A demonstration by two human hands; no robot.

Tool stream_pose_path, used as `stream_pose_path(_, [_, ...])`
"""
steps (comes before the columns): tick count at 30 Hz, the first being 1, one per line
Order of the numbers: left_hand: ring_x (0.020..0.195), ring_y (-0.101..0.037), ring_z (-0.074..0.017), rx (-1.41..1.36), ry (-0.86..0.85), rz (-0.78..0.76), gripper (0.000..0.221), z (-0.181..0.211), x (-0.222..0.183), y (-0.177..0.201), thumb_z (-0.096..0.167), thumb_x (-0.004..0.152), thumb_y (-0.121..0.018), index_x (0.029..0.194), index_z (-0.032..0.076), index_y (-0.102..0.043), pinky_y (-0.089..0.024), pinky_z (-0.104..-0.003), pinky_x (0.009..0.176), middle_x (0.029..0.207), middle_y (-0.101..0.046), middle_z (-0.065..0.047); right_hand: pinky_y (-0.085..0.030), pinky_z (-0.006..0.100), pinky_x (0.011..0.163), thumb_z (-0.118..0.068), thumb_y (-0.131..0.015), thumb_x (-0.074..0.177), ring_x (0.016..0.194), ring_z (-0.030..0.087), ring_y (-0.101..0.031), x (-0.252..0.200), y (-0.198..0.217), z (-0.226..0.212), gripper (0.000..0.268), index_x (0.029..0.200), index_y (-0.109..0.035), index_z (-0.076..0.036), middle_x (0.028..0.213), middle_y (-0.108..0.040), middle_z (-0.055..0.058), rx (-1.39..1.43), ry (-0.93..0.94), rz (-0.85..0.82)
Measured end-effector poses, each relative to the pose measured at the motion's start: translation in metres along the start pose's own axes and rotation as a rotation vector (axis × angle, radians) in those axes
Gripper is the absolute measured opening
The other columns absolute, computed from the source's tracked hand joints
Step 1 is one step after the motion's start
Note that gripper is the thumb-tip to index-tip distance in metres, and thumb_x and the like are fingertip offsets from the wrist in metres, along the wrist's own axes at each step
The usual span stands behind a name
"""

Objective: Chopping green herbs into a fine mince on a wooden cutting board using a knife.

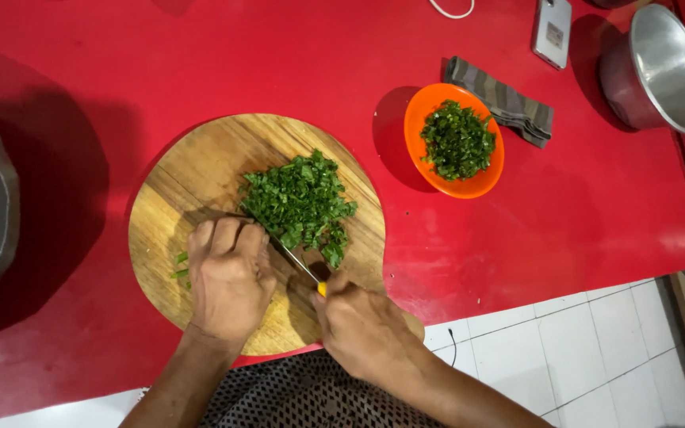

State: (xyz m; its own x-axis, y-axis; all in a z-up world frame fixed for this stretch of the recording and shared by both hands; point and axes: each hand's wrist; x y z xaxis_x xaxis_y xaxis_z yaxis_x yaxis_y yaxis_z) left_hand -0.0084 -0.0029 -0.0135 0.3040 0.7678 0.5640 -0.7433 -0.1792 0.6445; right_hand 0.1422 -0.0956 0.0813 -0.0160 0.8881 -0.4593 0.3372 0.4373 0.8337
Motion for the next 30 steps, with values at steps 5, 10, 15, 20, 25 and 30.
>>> stream_pose_path(5, [0.087,-0.05,-0.0318,0.008,-0.008,0.043,0.015,0.002,-0.002,0.0,0.0,0.069,-0.065,0.083,0.003,-0.063,-0.045,-0.048,0.077,0.092,-0.056,-0.012,-0.055,0.065,0.061,-0.011,-0.036,0.105,0.077,0.05,-0.07,0.015,0.008,-0.008,0.028,0.116,-0.055,0.007,0.088,-0.065,0.025,-0.141,0.084,-0.05])
stream_pose_path(10, [0.095,-0.05,-0.0292,0.132,-0.028,0.028,0.023,0.005,-0.003,0.006,0.004,0.065,-0.071,0.087,0.008,-0.068,-0.043,-0.045,0.078,0.105,-0.062,-0.008,-0.064,0.05,0.05,-0.013,-0.037,0.114,0.058,0.036,-0.069,-0.012,0.003,0.005,0.031,0.096,-0.055,0.004,0.09,-0.059,0.018,-0.085,-0.023,-0.117])
stream_pose_path(15, [0.099,-0.047,-0.035,0.234,-0.001,-0.097,0.037,0.012,-0.006,0.013,0.012,0.069,-0.067,0.106,0.008,-0.064,-0.036,-0.045,0.082,0.122,-0.055,-0.016,-0.057,0.06,0.073,-0.03,-0.037,0.111,0.079,0.047,-0.072,-0.005,0.002,0.015,0.05,0.134,-0.043,0.014,0.083,-0.073,0.025,-0.004,-0.054,0.007])
stream_pose_path(20, [0.099,-0.049,-0.0333,0.214,-0.054,-0.092,0.053,0.006,-0.011,0.002,0.007,0.056,-0.069,0.109,0.005,-0.067,-0.039,-0.046,0.083,0.12,-0.06,-0.015,-0.056,0.059,0.071,-0.035,-0.035,0.111,0.079,0.046,-0.073,-0.003,0.044,-0.001,0.044,0.132,-0.043,0.003,0.091,-0.073,0.024,0.198,-0.236,-0.143])
stream_pose_path(25, [0.095,-0.049,-0.0327,0.09,-0.061,-0.128,0.05,0.005,0.002,-0.007,0.003,0.051,-0.069,0.1,0.006,-0.064,-0.038,-0.047,0.077,0.112,-0.062,-0.013,-0.05,0.049,0.051,-0.022,-0.035,0.106,0.051,0.03,-0.065,-0.008,0.043,0.011,0.043,0.143,-0.035,0.0,0.063,-0.064,0.009,0.281,-0.153,-0.114])
stream_pose_path(30, [0.095,-0.052,-0.0331,0.138,-0.092,-0.114,0.045,0.004,-0.008,-0.006,0.002,0.061,-0.07,0.106,0.003,-0.064,-0.043,-0.047,0.076,0.126,-0.062,-0.018,-0.033,0.04,0.038,-0.023,-0.038,0.111,0.038,0.02,-0.044,-0.019,0.024,0.024,0.023,0.128,-0.045,-0.008,0.055,-0.047,0.005,0.341,-0.064,0.011])
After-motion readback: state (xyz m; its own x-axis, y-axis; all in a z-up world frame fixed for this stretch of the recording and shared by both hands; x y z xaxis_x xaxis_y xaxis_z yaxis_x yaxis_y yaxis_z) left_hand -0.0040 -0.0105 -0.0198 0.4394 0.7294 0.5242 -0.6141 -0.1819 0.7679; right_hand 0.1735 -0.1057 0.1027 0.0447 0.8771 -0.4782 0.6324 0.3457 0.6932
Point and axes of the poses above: each hand's wrist, its own x-axis towards the middle knuckle, its own y-axis out of the back of the hand, z = x × y
